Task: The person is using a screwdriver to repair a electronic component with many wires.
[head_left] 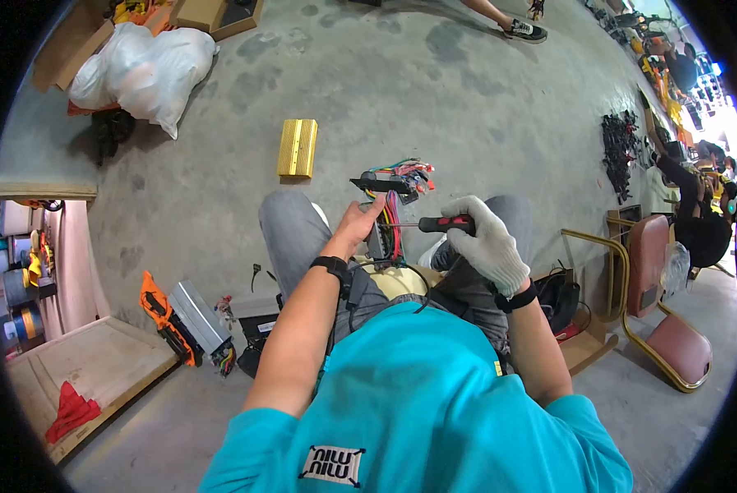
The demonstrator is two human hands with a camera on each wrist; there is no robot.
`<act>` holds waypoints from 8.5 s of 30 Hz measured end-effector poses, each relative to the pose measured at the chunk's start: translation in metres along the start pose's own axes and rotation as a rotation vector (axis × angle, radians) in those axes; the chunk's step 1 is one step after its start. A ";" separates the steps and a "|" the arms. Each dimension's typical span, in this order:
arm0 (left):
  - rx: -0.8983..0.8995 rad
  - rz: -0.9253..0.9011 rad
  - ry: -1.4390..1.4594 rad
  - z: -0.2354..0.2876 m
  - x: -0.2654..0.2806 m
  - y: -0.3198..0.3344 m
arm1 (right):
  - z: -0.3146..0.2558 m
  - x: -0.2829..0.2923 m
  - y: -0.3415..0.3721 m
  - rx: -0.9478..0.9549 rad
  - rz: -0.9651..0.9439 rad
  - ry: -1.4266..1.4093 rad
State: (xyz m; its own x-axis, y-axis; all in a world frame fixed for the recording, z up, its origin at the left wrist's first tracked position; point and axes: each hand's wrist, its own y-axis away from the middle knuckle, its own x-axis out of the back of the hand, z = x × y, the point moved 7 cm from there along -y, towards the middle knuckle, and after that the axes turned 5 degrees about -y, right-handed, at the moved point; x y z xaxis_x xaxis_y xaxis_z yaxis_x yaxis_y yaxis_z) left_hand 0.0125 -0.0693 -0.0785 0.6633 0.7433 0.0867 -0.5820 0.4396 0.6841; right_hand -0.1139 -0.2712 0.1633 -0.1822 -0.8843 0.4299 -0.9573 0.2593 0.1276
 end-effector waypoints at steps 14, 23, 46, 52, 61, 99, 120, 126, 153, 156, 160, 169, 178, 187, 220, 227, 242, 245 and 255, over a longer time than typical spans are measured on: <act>-0.015 -0.034 0.025 0.007 -0.004 0.008 | -0.014 0.002 0.006 -0.085 0.056 -0.003; -0.020 0.069 0.020 0.012 0.000 0.013 | -0.024 -0.002 0.006 0.119 0.110 0.050; -0.004 0.087 0.022 0.012 0.000 0.016 | -0.004 -0.002 0.002 -0.323 -0.046 -0.131; 0.014 0.084 0.057 0.017 0.002 0.021 | -0.012 0.001 0.002 0.177 0.051 0.130; -0.031 0.045 0.045 0.010 -0.001 0.012 | -0.013 -0.003 0.004 0.067 -0.011 -0.135; -0.022 0.019 0.060 0.015 0.000 0.018 | -0.005 0.000 0.004 -0.096 0.048 -0.032; 0.002 0.052 0.044 0.013 0.003 0.017 | 0.001 0.001 0.006 -0.049 0.085 0.027; 0.018 -0.006 0.034 0.001 0.001 0.002 | 0.009 0.002 0.001 -0.203 0.037 -0.024; -0.027 0.082 0.061 0.012 0.000 0.019 | 0.005 0.000 0.002 -0.068 0.074 0.042; -0.033 0.105 0.033 0.018 0.002 0.022 | 0.003 0.001 -0.001 -0.033 0.039 -0.057; -0.033 0.016 0.027 0.014 0.000 0.015 | -0.012 0.000 0.009 0.029 0.131 -0.035; -0.039 0.116 -0.014 0.009 0.001 0.014 | -0.002 0.001 0.008 -0.004 0.083 0.088; -0.015 0.044 0.044 0.014 -0.003 0.021 | -0.012 0.001 0.008 0.067 0.057 0.039; -0.032 0.107 0.015 0.000 0.002 0.001 | -0.006 0.001 0.007 0.014 0.040 -0.003; -0.014 -0.065 0.068 -0.008 -0.001 -0.009 | -0.007 0.002 0.007 0.022 0.073 0.080; -0.003 -0.002 0.044 0.004 0.000 0.008 | 0.003 0.001 0.010 -0.022 0.046 -0.035; -0.034 0.133 0.004 0.007 0.003 0.011 | 0.000 0.006 0.012 -0.044 0.059 -0.005; 0.004 0.063 0.018 0.023 -0.001 0.028 | 0.002 0.005 0.012 -0.051 0.058 0.000; -0.067 0.083 0.065 0.018 0.000 0.019 | 0.000 0.004 0.014 -0.067 0.086 -0.014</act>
State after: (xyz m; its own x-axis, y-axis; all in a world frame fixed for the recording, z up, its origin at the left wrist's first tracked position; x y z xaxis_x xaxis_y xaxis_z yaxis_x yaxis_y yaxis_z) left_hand 0.0096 -0.0696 -0.0524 0.5806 0.8089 0.0926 -0.6654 0.4058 0.6266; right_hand -0.1280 -0.2710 0.1667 -0.2670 -0.8629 0.4291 -0.9210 0.3596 0.1501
